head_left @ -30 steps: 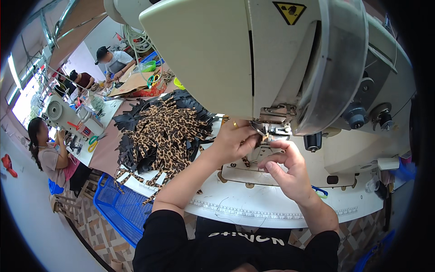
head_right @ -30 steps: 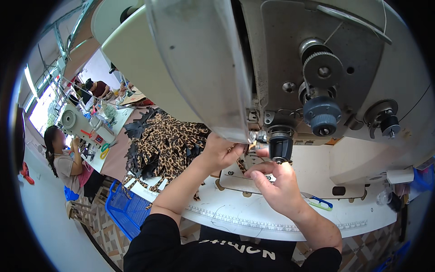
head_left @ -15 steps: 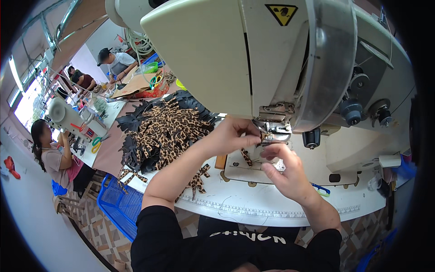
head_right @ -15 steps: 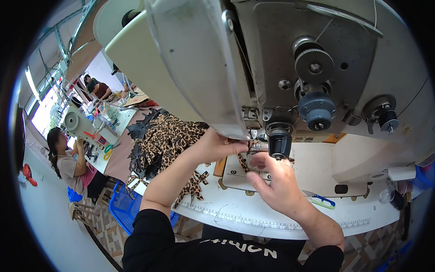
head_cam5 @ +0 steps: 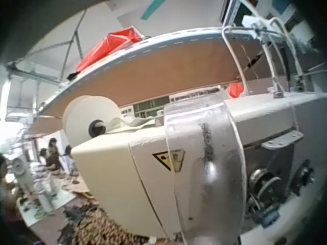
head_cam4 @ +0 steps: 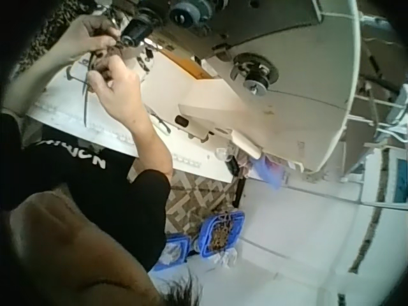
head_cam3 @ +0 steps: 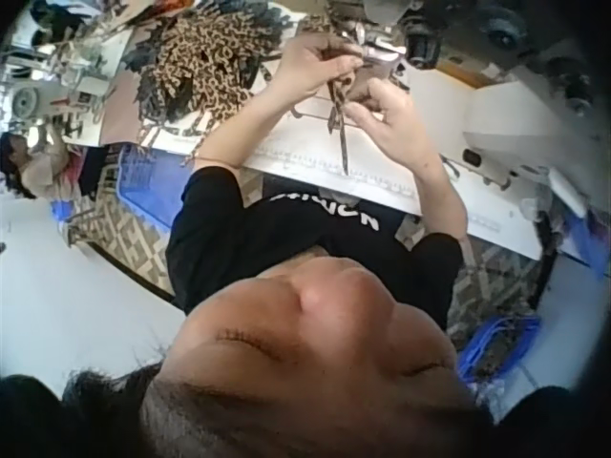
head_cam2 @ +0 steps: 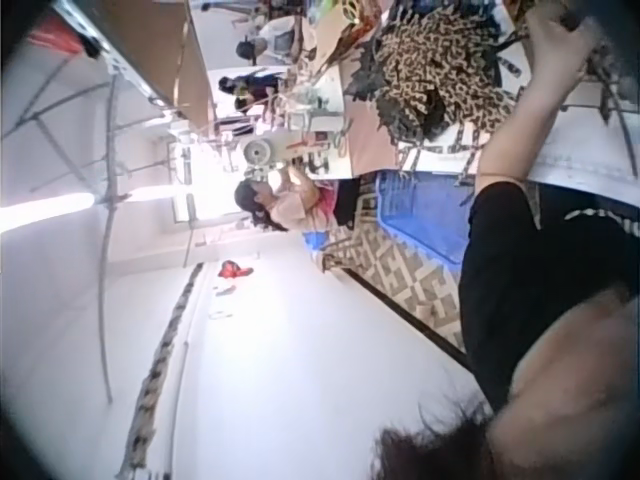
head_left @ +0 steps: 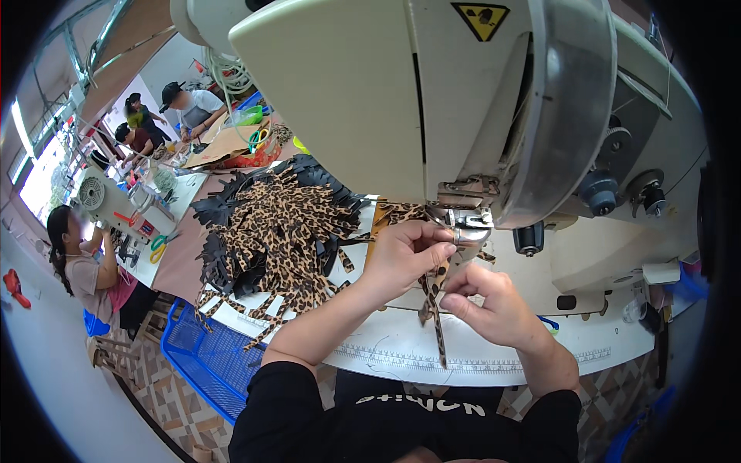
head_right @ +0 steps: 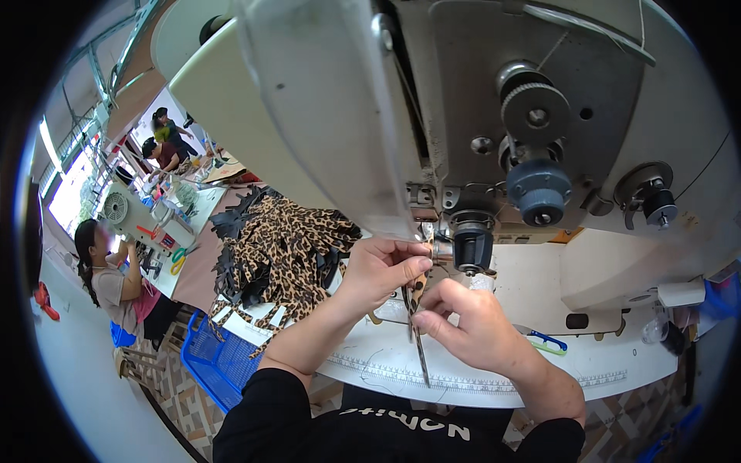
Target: The person sews patterned fabric strips using a sewing machine, guiding them under the presser foot and cutting threads with snips. The person then removes and replaces the bobbin in the machine before feeding and sewing more strips.
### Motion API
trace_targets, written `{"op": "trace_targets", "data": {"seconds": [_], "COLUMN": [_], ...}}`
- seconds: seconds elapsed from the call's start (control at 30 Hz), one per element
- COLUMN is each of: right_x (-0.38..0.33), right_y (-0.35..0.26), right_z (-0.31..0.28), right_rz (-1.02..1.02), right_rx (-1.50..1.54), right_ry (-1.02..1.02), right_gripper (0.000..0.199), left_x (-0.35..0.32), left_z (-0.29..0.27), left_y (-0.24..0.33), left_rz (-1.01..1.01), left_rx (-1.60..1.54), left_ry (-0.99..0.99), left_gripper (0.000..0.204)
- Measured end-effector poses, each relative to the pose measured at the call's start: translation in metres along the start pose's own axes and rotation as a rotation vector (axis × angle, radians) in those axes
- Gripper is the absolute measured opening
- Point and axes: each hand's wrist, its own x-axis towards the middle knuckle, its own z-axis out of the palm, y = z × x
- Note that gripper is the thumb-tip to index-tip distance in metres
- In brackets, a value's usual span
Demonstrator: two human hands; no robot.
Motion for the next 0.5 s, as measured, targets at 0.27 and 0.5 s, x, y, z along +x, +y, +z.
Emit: {"op": "trace_targets", "data": {"seconds": [0.27,0.5], "right_x": [-0.0043,-0.0026], "right_y": [-0.0001,-0.0027], "right_z": [0.0046,0.0035], "right_rz": [-0.046,0.037], "right_rx": [-0.248,-0.271], "right_ry": [-0.064,-0.045], "right_gripper": [0.022,0.017], "left_x": [-0.0022,-0.0063], "left_z": [0.0014,0.0010], "left_y": [-0.0008,-0.0009], "left_rz": [0.034,0.292], "left_rx": [0.009,0.375], "left_ry": [0.047,0.113], "left_gripper": [0.015,0.012]}}
